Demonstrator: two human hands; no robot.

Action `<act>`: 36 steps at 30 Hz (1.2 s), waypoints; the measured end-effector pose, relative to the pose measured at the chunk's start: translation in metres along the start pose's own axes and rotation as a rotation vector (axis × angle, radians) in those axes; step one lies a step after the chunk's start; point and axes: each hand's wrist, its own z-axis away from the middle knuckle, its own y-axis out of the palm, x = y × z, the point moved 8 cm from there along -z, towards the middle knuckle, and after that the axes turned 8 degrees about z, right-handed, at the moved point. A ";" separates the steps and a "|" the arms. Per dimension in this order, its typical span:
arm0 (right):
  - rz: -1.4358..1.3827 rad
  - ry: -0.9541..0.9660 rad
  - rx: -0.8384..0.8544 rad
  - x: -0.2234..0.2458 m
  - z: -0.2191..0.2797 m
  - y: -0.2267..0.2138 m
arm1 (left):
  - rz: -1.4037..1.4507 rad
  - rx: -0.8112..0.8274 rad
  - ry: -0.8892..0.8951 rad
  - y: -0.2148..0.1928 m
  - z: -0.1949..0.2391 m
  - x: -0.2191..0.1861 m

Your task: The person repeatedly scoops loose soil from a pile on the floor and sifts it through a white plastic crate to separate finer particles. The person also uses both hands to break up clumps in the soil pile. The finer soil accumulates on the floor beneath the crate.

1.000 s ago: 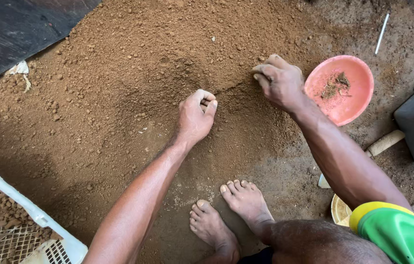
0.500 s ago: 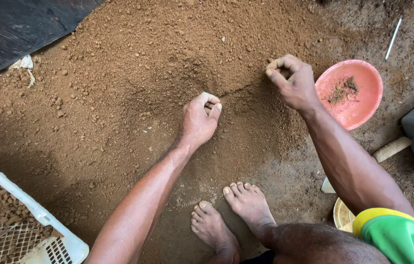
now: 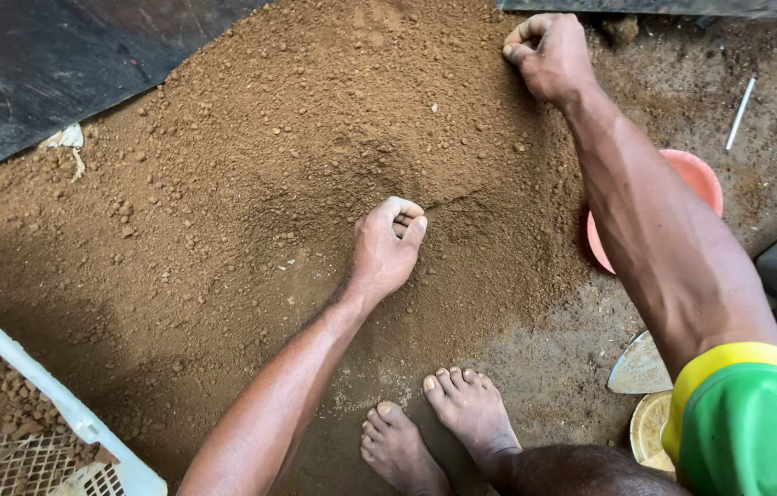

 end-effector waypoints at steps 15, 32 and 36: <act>-0.249 0.014 0.084 0.004 0.009 -0.003 | -0.066 0.001 -0.032 -0.013 0.010 0.004; -0.118 0.383 -0.215 -0.221 0.278 -0.125 | -0.310 0.147 -0.030 0.018 0.027 -0.008; -0.079 0.660 -0.264 -0.220 0.337 -0.098 | -0.350 0.209 -0.054 0.025 0.028 -0.012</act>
